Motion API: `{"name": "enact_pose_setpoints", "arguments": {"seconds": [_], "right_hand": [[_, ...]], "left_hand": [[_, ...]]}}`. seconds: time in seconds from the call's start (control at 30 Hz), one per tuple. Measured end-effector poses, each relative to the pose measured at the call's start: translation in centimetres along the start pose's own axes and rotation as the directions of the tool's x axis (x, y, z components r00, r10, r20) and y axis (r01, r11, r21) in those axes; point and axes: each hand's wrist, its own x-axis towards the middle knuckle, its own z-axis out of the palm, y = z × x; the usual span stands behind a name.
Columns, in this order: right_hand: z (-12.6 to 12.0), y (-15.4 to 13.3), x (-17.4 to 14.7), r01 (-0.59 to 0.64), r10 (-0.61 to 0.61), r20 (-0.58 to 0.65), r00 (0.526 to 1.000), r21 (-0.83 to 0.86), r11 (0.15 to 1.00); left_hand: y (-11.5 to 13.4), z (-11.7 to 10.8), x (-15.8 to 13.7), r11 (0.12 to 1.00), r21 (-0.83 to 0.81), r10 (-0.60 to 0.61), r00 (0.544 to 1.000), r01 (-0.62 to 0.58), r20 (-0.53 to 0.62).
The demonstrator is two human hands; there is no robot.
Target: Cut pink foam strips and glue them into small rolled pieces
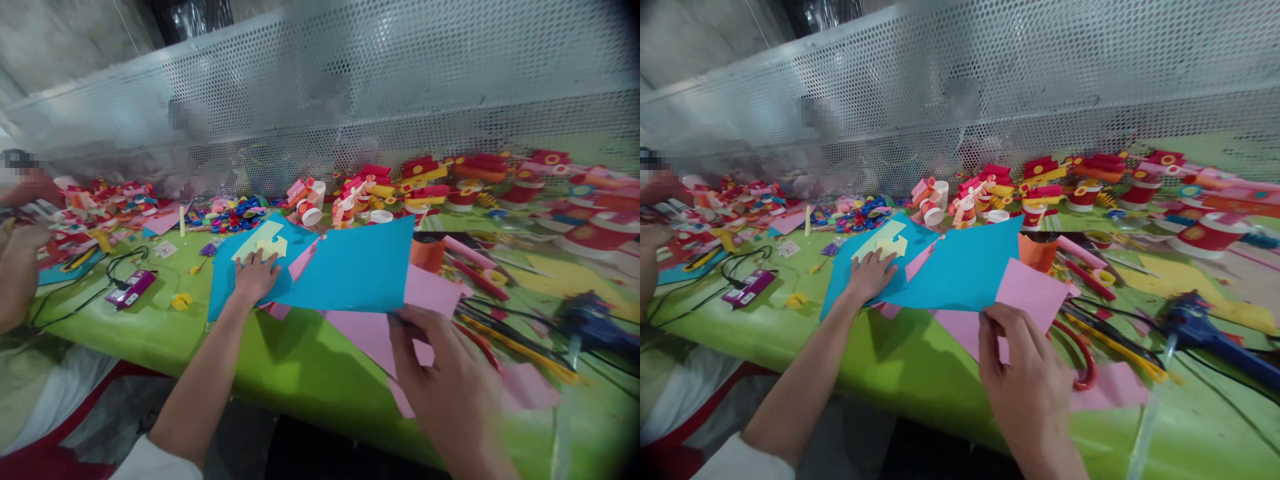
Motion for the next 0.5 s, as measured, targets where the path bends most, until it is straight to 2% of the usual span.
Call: {"name": "enact_pose_setpoints", "arguments": {"seconds": [0.07, 0.17, 0.27, 0.33, 0.4, 0.43, 0.5], "right_hand": [[-1.4, 0.9, -0.6, -0.039, 0.039, -0.012, 0.999, -0.059, 0.997], [-3.2, 2.4, -1.5, -0.2, 0.199, -0.021, 0.98, -0.108, 0.974], [-4.5, 3.4, -2.3, -0.335, 0.325, -0.132, 0.937, -0.06, 0.94], [-4.9, 3.8, -2.6, -0.401, 0.401, -0.066, 0.914, 0.018, 0.916], [-4.8, 4.0, -2.9, -0.459, 0.446, 0.11, 0.888, 0.165, 0.873], [-4.6, 4.1, -3.0, -0.487, 0.459, 0.165, 0.873, 0.241, 0.839], [-4.0, 4.0, -3.2, -0.543, 0.476, 0.263, 0.839, 0.371, 0.753]], "left_hand": [[0.1, 0.1, 0.0, 1.0, -0.008, 0.01, 1.0, -0.01, 0.001], [0.5, 0.2, -0.1, 0.999, -0.027, 0.032, 0.999, -0.032, -0.004], [1.3, -0.1, -0.5, 0.997, -0.04, 0.062, 0.997, -0.064, -0.044], [1.9, -0.6, -1.1, 0.991, -0.074, 0.102, 0.987, -0.112, -0.126], [2.1, -1.4, -2.0, 0.96, -0.158, 0.194, 0.957, -0.23, -0.215], [2.1, -1.9, -2.5, 0.92, -0.221, 0.271, 0.934, -0.322, -0.234], [1.9, -2.7, -3.3, 0.77, -0.405, 0.452, 0.869, -0.494, -0.201]]}}
